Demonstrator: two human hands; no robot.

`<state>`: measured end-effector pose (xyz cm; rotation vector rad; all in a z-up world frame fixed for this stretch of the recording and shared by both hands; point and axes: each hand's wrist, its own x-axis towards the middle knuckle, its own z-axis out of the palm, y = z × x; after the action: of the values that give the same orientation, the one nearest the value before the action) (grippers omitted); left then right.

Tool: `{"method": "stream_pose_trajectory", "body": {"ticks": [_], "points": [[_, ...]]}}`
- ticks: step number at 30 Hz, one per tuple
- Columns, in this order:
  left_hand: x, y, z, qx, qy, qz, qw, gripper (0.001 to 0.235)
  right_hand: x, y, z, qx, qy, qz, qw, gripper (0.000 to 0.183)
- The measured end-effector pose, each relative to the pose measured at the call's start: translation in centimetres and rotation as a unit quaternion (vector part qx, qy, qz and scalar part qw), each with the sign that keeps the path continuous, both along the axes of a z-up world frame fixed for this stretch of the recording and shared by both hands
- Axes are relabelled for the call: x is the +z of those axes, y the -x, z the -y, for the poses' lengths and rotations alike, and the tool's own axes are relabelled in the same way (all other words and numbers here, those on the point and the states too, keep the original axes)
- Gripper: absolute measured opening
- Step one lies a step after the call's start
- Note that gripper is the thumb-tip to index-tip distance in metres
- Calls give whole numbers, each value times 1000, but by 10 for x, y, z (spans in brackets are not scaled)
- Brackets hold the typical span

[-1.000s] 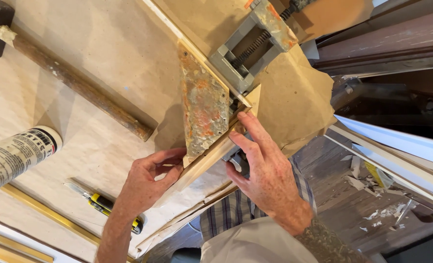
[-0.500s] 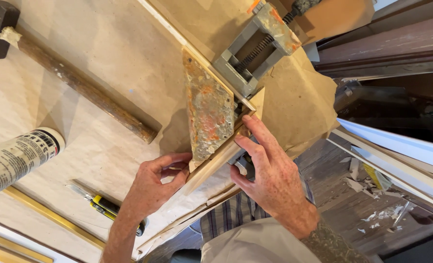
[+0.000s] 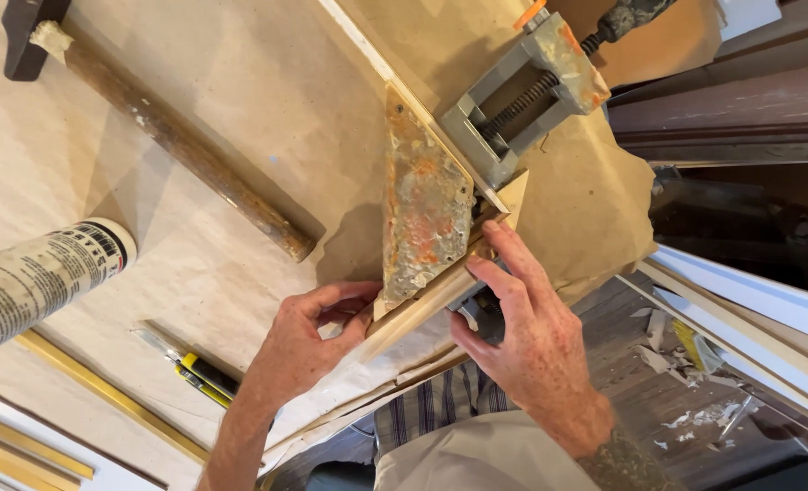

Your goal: Assembling a wooden picture frame by applying glue to the joints and securing them in a corner clamp.

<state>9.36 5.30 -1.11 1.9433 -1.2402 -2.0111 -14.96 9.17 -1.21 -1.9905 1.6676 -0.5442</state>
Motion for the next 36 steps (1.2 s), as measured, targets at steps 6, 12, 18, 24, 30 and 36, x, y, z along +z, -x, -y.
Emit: {"method": "stream_pose_trajectory", "body": {"ticks": [6,12,18,24,30,36], "points": [[29,20,15,-91,276,57,955,29,1,3,4,-8,0,7,1000,57],[42,79,51,-320,576,125,741,30,3,5,7,-16,14,22,1000,50],[37,103,73,-434,589,105,674,42,-1,15,9,-27,41,67,997,50],[38,114,81,-486,575,115,648,47,5,25,14,-13,33,103,994,43],[42,119,86,-512,572,136,627,45,1,27,14,-12,46,94,994,41],[44,118,90,-516,563,106,637,43,-2,30,12,5,32,92,995,47]]}}
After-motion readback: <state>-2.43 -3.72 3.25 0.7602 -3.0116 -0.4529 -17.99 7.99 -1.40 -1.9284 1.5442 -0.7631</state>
